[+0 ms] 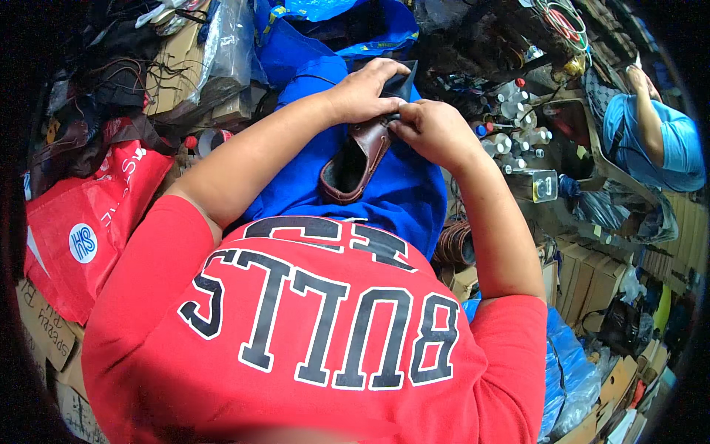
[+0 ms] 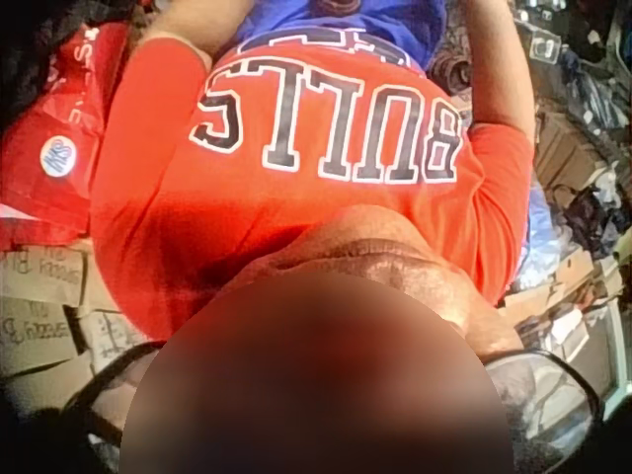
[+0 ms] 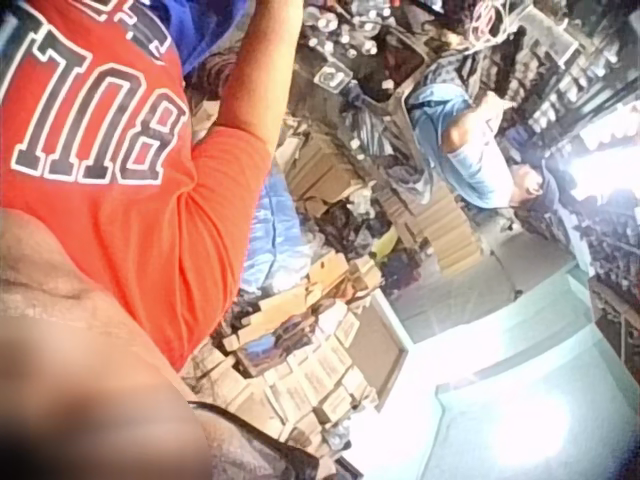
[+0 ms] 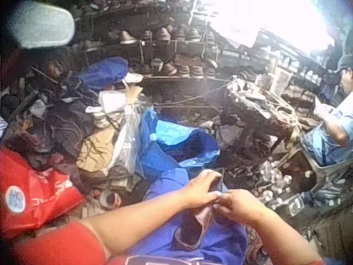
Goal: Stitching a leather shoe upper by hand using a needle and thread.
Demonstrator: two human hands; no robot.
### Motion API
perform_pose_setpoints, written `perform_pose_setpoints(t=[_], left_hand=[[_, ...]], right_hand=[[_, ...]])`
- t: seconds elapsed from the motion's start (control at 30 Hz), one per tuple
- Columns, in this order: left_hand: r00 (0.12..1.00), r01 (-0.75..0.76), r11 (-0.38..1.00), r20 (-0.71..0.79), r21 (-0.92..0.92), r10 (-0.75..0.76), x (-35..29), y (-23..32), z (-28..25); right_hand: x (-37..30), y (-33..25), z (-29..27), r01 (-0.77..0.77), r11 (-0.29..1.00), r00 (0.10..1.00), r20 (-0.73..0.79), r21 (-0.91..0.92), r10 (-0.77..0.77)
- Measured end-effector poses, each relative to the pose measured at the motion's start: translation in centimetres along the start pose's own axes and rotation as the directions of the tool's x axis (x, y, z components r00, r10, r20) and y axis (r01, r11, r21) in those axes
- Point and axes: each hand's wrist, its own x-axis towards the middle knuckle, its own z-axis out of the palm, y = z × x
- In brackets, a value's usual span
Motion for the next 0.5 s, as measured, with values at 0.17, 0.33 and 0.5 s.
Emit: perform_pose_setpoints(t=[0.17,0.33,0.5], left_hand=[[0.998,-0.038,0.999,-0.041,-0.016,0.037,0.5,-1.1,0.7],[1.0,-0.013,0.995,0.022,-0.097,0.015,1.2,-1.4,-0.4],[0.92,0.173,0.908,0.391,-0.381,-0.011,3.7,-1.3,-3.5]], right_hand=[[-1.7,0.5,0.0,0.001,0.993,1.0,-0.001,0.118,-0.001],[-7.9,0.2,-2.8,-0.207,0.915,0.972,-0.031,0.346,0.231],[-6.6,0.7,-1.2,-0.079,0.951,0.955,-0.251,0.299,0.158]])
